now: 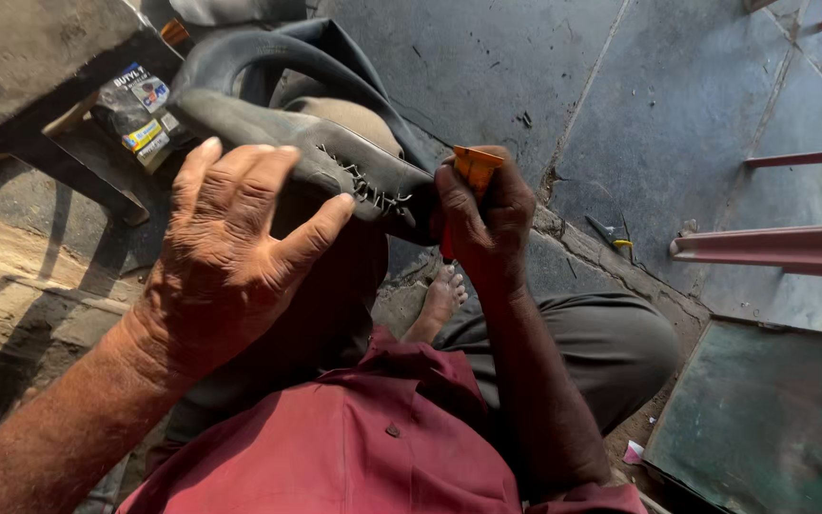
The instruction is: The person applies adhesive from a tube to a damaged section of a black rubber inner tube, smooths the adhesive with a finger, and then peels the backing from a patch to prepare it.
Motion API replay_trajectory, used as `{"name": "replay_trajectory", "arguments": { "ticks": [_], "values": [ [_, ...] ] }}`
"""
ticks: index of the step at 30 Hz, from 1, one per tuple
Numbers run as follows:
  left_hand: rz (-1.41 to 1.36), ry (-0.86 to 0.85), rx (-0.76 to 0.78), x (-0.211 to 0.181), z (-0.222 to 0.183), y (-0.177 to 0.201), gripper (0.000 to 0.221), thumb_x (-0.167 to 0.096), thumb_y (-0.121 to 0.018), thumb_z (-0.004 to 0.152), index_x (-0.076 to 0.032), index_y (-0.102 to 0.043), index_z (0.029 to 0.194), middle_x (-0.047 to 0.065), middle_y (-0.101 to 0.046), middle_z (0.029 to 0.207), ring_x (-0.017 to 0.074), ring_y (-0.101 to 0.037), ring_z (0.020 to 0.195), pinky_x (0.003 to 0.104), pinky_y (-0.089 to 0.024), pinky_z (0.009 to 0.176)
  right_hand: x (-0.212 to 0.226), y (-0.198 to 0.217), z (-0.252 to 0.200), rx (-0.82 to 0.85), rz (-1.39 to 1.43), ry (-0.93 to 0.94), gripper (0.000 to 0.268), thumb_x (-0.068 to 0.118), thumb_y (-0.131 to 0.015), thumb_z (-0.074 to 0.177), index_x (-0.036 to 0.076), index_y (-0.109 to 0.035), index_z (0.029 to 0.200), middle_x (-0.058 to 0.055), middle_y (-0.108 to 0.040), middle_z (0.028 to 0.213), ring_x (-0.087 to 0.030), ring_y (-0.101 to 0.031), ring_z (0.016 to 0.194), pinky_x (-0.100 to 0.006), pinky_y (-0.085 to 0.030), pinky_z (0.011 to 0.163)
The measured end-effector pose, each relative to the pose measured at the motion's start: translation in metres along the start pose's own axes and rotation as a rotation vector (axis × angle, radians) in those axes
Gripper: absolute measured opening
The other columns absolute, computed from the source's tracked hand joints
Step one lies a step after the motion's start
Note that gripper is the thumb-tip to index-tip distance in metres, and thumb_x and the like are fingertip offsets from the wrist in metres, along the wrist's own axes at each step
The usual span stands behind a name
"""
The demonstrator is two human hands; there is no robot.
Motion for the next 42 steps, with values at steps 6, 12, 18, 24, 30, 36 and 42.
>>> {"name": "replay_trajectory", "arguments": {
  "ticks": [6, 12, 18, 24, 30, 36, 42],
  "values": [
    [-0.102, -0.054, 0.072, -0.012, -0.004, 0.0, 0.042, -0.016, -0.065, 0.092, 0.001, -0.069, 0.131, 0.02, -0.06, 0.132, 0.0337, -0.058, 0.124, 0.054, -0.039, 0.117, -0.001, 0.001, -0.004, 0.046, 0.03, -0.112, 0.022, 0.018, -0.068, 0.106, 0.001, -0.061, 0.116, -0.004, -0.066, 0.079, -0.009, -0.063, 0.061, -0.025, -0.05, 0.051],
    [-0.102, -0.041, 0.066, -0.013, 0.004, 0.0, 0.041, -0.016, -0.065, 0.09, 0.005, -0.069, 0.125, 0.023, -0.064, 0.126, 0.0358, -0.06, 0.119, 0.052, -0.044, 0.113, -0.018, -0.001, 0.007, 0.002, 0.343, -0.505, 0.035, 0.032, -0.06, 0.103, -0.002, -0.06, 0.114, -0.012, -0.072, 0.092, -0.013, -0.064, 0.057, -0.029, -0.055, 0.046],
    [-0.189, 0.014, -0.019, -0.012, 0.008, 0.001, 0.034, -0.015, -0.073, 0.09, 0.004, -0.072, 0.118, 0.021, -0.065, 0.122, 0.0361, -0.061, 0.116, 0.051, -0.047, 0.109, 0.003, 0.025, 0.029, -0.023, 0.314, -0.358, 0.029, 0.026, -0.063, 0.106, -0.002, -0.064, 0.116, -0.013, -0.068, 0.094, -0.018, -0.069, 0.072, -0.035, -0.063, 0.059],
    [-0.317, 0.09, -0.091, -0.007, 0.019, 0.002, 0.024, -0.012, -0.08, 0.09, 0.003, -0.073, 0.107, 0.016, -0.065, 0.113, 0.0339, -0.061, 0.107, 0.048, -0.05, 0.098, 0.06, 0.04, 0.052, 0.017, 0.024, -0.018, 0.023, 0.017, -0.072, 0.111, -0.003, -0.07, 0.121, -0.015, -0.074, 0.104, -0.02, -0.072, 0.093, -0.033, -0.06, 0.084],
    [-0.452, 0.143, -0.107, 0.003, 0.027, 0.002, 0.021, -0.009, -0.078, 0.095, 0.0, -0.068, 0.111, 0.012, -0.071, 0.101, 0.0317, -0.067, 0.099, 0.046, -0.051, 0.092, 0.064, 0.02, 0.078, -0.091, 0.531, -0.165, 0.026, 0.017, -0.073, 0.106, -0.001, -0.069, 0.123, -0.013, -0.073, 0.109, -0.022, -0.072, 0.095, -0.039, -0.061, 0.075],
    [-0.721, 0.405, -0.202, 0.015, 0.021, -0.009, 0.04, 0.0, -0.07, 0.104, 0.002, -0.049, 0.138, 0.011, -0.072, 0.091, 0.028, -0.074, 0.086, 0.039, -0.058, 0.079, 0.032, -0.009, 0.085, -0.021, 0.885, -0.378, 0.03, 0.02, -0.069, 0.106, -0.004, -0.066, 0.124, -0.016, -0.071, 0.112, -0.025, -0.072, 0.102, -0.04, -0.063, 0.087],
    [-0.792, 0.483, -0.21, 0.017, 0.018, -0.015, 0.037, -0.003, -0.069, 0.106, 0.001, -0.047, 0.136, 0.01, -0.073, 0.088, 0.0248, -0.077, 0.082, 0.034, -0.058, 0.073, 0.009, -0.02, 0.079, -0.03, 0.927, -0.459, 0.032, 0.02, -0.067, 0.106, -0.006, -0.066, 0.124, -0.016, -0.072, 0.111, -0.025, -0.072, 0.101, -0.04, -0.063, 0.09]
  ]
}}
Point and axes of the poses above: each hand's wrist, its own z-axis towards the middle knuckle, its own y-axis out of the back of the hand, x = y × z, the point moved 3 cm from there along z, towards the middle knuckle
